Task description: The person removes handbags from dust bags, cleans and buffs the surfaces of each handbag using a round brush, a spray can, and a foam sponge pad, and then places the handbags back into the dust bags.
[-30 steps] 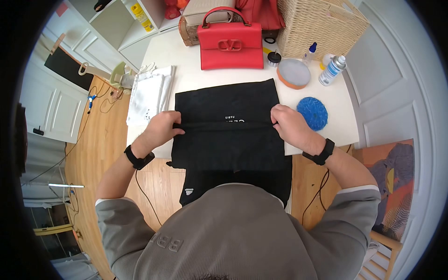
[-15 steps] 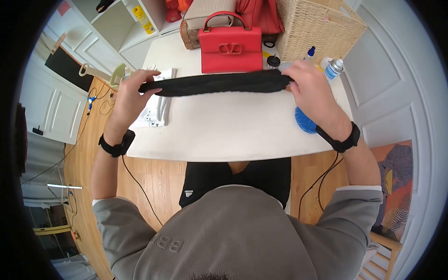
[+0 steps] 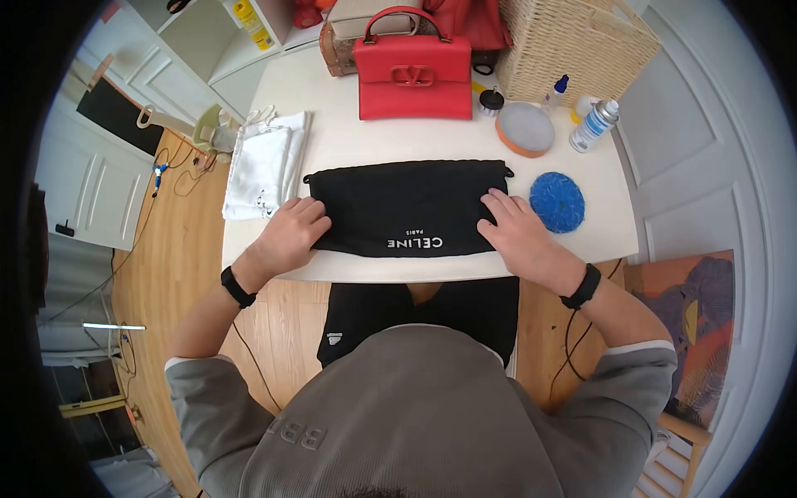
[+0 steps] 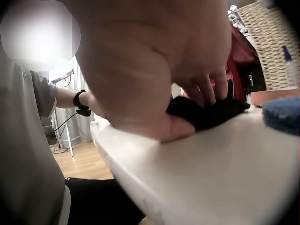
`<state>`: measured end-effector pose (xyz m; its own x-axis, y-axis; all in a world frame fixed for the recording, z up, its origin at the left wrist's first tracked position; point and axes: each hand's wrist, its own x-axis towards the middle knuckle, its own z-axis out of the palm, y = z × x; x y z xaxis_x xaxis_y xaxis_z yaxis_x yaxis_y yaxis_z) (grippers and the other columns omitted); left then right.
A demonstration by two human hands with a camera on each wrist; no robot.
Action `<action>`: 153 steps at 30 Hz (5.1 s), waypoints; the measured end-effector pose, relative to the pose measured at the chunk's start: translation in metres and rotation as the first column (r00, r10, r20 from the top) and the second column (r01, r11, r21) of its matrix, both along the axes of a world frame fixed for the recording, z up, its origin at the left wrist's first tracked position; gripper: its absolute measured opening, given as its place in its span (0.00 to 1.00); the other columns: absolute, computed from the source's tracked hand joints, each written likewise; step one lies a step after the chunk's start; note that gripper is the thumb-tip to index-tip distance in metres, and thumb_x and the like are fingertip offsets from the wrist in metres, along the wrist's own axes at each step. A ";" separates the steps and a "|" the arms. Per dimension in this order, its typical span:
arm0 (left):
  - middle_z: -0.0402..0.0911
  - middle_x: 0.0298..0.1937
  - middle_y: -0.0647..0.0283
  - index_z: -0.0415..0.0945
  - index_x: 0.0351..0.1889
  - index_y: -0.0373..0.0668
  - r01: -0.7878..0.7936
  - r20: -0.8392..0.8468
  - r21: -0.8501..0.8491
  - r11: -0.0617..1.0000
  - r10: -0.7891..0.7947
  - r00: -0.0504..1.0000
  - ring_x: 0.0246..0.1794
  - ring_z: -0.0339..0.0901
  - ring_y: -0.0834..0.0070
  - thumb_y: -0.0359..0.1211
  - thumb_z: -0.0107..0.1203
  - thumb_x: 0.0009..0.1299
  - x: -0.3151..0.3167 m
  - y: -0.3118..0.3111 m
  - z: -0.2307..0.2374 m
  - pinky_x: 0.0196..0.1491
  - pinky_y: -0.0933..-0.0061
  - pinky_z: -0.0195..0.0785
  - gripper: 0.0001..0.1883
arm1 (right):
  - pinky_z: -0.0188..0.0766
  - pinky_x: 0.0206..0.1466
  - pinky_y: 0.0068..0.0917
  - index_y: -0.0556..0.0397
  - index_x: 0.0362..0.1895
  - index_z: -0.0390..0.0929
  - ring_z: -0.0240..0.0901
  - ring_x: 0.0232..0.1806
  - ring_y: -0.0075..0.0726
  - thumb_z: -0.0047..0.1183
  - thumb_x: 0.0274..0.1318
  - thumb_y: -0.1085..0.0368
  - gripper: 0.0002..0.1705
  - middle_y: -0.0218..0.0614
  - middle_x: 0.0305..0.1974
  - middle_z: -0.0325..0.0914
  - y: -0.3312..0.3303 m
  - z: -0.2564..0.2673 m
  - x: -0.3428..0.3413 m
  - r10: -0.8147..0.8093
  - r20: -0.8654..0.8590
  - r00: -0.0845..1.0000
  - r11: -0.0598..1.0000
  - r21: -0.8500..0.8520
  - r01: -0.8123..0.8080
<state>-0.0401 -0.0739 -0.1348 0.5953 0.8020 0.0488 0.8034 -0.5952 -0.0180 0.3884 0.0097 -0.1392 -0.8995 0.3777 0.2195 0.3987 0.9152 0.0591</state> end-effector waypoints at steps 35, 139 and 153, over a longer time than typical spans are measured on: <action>0.58 0.84 0.47 0.67 0.75 0.30 -0.160 0.233 -0.341 0.926 0.248 0.940 0.73 0.71 0.45 0.10 0.46 0.56 0.010 0.013 0.047 0.71 0.57 0.73 0.41 | 0.69 0.71 0.55 0.72 0.75 0.61 0.60 0.78 0.65 0.79 0.38 0.36 0.70 0.65 0.77 0.59 0.038 -0.004 -0.120 -0.131 0.279 0.951 0.920 -0.324 0.222; 0.76 0.67 0.43 0.70 0.72 0.41 -0.848 0.401 -0.077 0.525 0.795 0.456 0.65 0.76 0.49 0.31 0.59 0.72 -0.147 0.017 -0.006 0.67 0.52 0.71 0.29 | 0.77 0.64 0.45 0.59 0.59 0.82 0.81 0.58 0.62 0.73 0.50 0.54 0.34 0.57 0.55 0.84 0.146 -0.025 -0.387 -0.245 -0.351 0.904 0.662 -0.741 -0.109; 0.53 0.85 0.41 0.58 0.84 0.49 -0.696 -0.085 -0.138 0.705 0.692 0.717 0.85 0.51 0.36 0.51 0.50 0.82 -0.091 0.053 -0.023 0.78 0.25 0.46 0.36 | 0.70 0.47 0.44 0.53 0.33 0.81 0.81 0.40 0.47 0.60 0.56 0.66 0.05 0.40 0.31 0.82 0.103 -0.007 -0.160 -0.052 -0.217 0.975 0.998 0.025 0.059</action>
<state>-0.1308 -0.0211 -0.1578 -0.1331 0.9847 -0.1127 0.9910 0.1335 -0.0039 0.2282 0.1123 -0.1466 -0.8073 0.4159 0.4187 0.4554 0.8903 -0.0064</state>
